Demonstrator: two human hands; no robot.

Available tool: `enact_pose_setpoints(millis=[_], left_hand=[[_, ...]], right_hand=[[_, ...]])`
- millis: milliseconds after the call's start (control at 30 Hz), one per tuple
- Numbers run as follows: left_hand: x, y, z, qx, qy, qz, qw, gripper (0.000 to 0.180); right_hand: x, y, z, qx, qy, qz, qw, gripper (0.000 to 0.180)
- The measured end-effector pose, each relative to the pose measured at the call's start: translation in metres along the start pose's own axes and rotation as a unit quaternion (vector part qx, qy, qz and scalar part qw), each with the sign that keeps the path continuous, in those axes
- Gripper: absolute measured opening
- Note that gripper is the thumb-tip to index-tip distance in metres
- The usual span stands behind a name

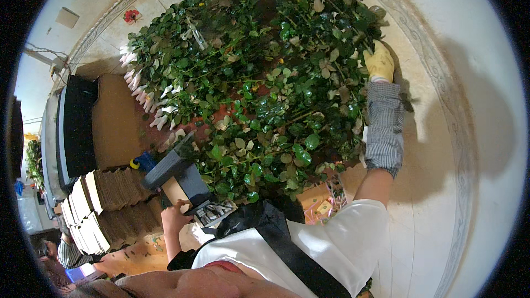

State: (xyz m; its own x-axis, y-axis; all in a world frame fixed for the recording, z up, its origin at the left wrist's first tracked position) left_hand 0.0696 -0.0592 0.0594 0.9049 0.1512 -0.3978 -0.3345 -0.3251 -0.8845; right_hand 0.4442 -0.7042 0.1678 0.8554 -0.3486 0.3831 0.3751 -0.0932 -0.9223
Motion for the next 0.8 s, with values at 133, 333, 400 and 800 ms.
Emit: enact_pose_setpoints(millis=[133,333,400,800], left_hand=[[-0.002,0.001,0.005,0.017,0.013,-0.008,1.0,0.052],[0.0,0.008,0.008,0.001,0.06,-0.032,0.998,0.062],[-0.006,-0.006,-0.007,-0.028,0.098,-0.038,0.994,0.071],[0.049,0.044,0.113,-0.782,0.087,0.267,0.557,0.09]], right_hand=[[-0.015,-0.038,-0.002,0.303,0.048,0.112,0.945,0.05],[-0.087,-0.132,0.083,0.457,-0.172,0.142,0.861,0.051],[-0.129,-0.137,0.13,0.569,-0.126,0.255,0.771,0.052],[-0.408,-0.048,0.287,0.443,-0.068,0.337,0.828,0.043]])
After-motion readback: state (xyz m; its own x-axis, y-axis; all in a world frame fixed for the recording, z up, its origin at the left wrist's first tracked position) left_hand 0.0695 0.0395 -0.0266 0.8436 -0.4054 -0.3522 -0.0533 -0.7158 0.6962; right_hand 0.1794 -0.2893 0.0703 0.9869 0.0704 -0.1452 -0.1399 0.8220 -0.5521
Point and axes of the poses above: each hand's wrist, its own x-axis towards the middle knuckle, its own y-axis out of the palm, z = x × y, the point moved 5 cm from there along x, towards the middle knuckle, and after that the axes turned 14 degrees about -x, right-handed, at the moved point
